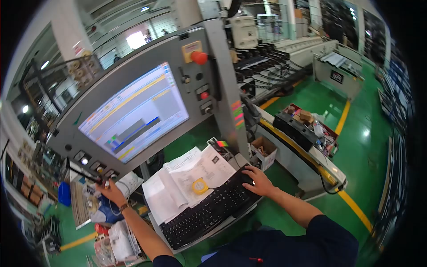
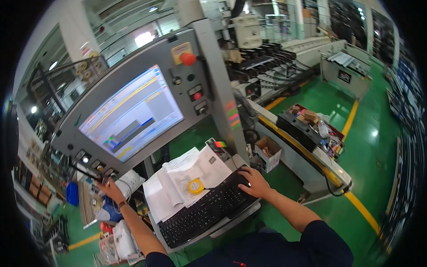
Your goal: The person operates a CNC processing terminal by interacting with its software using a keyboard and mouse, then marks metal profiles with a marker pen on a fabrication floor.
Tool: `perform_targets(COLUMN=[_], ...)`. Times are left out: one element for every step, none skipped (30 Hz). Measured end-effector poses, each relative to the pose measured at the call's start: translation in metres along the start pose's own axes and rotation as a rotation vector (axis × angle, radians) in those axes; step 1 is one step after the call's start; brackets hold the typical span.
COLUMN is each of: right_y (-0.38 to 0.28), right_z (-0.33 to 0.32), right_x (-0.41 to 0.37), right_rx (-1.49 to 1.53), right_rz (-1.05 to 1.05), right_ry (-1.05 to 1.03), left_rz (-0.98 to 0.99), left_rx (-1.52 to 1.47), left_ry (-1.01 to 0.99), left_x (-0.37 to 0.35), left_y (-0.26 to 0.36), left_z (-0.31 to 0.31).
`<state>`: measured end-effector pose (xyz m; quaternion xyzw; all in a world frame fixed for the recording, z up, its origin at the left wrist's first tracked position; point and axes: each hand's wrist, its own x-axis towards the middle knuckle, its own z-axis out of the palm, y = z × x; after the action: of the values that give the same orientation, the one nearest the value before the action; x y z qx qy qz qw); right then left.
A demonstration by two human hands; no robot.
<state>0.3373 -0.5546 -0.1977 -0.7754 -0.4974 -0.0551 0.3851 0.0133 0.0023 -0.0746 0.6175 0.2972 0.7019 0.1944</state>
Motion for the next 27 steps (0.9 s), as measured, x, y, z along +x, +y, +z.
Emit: perform_targets(right_y=[0.001,0.003,0.002,0.001,-0.001,0.000,-0.001,0.001,0.002,0.002,0.002,0.002,0.001,0.001,0.002,0.001,-0.001,-0.001,-0.002,-0.003,-0.005,-0.005,-0.005,-0.005,-0.005,-0.007,-0.008], right_z=[0.001,0.001,-0.001,-0.002,-0.004,-0.004,-0.005,-0.005,-0.005,-0.005,-0.004,-0.004,-0.006,-0.006,-0.004,-0.004,-0.005,-0.004,-0.004,-0.004,-0.002,-0.003,-0.003,-0.003,-0.002,-0.003,-0.003], right_x=[-0.001,-0.001,-0.001,-0.001,-0.001,-0.001,-0.001,-0.001,-0.003,-0.003,-0.002,-0.002,-0.002,-0.002,-0.002,-0.002,0.000,0.001,0.001,0.001,0.001,0.001,0.001,0.002,0.002,0.003,0.003], right_rx=[0.002,0.004,0.006,0.000,0.010,0.021,0.034,0.025,0.034,0.045,0.060,0.051,0.046,0.045,0.042,0.044,0.044,0.046,0.043,0.043,0.050,0.048,0.045,0.042,0.041,0.041,0.043], right_rz=[0.000,-0.001,-0.003,-0.003,-0.004,-0.007,-0.012,0.004,0.005,0.000,-0.011,0.000,0.003,-0.005,-0.010,0.004,0.014,0.021,0.030,0.049,0.046,0.042,0.041,0.049,0.045,0.043,0.043], right_ry=[0.000,-0.003,-0.006,-0.007,-0.001,0.006,0.012,-0.014,0.005,0.021,0.032,0.037,0.036,0.029,0.042,0.037,0.030,0.029,0.029,0.021,0.020,0.020,0.022,0.017,0.013,0.010,0.009], left_rz=[-0.006,-0.038,-0.020,-0.014,-0.008,-0.030,-0.051,-0.010,-0.018,-0.023,-0.028,-0.044,-0.059,-0.046,-0.100,-0.106,-0.135,-0.121,-0.073,-0.064,-0.125,-0.112,-0.099,-0.096,-0.092,-0.095,-0.098], left_rx=[-0.017,0.006,0.044,0.014,-0.017,-0.029,-0.038,-0.086,-0.086,-0.093,-0.094,-0.079,-0.057,-0.085,-0.113,-0.084,-0.117,-0.110,-0.081,-0.099,-0.137,-0.121,-0.108,-0.123,-0.137,-0.138,-0.145], left_ry=[-0.007,0.002,0.008,0.002,-0.003,-0.019,-0.034,-0.031,-0.062,-0.058,-0.049,-0.037,-0.016,-0.019,-0.009,-0.002,-0.004,-0.018,0.025,0.002,0.009,0.009,0.006,-0.004,-0.017,-0.018,0.009], left_x=[0.001,0.001,0.001,0.001,0.001,0.001,0.001,0.002,0.003,0.003,0.002,0.005,0.006,0.007,0.006,0.003,0.000,0.001,0.000,0.000,-0.005,-0.004,-0.004,-0.005,-0.008,-0.008,-0.009], left_y=[0.000,0.000,-0.001,-0.002,-0.002,0.003,0.008,0.009,0.009,0.009,0.014,0.007,-0.002,-0.008,-0.003,0.002,0.013,0.007,0.001,0.003,0.020,0.017,0.012,0.019,0.026,0.030,0.032], left_z=[-0.001,-0.001,-0.002,-0.002,-0.002,-0.003,-0.002,-0.001,-0.004,-0.003,-0.004,-0.005,-0.006,-0.006,-0.007,-0.006,-0.005,-0.006,-0.002,-0.003,0.000,-0.001,-0.001,-0.002,-0.002,-0.002,0.001])
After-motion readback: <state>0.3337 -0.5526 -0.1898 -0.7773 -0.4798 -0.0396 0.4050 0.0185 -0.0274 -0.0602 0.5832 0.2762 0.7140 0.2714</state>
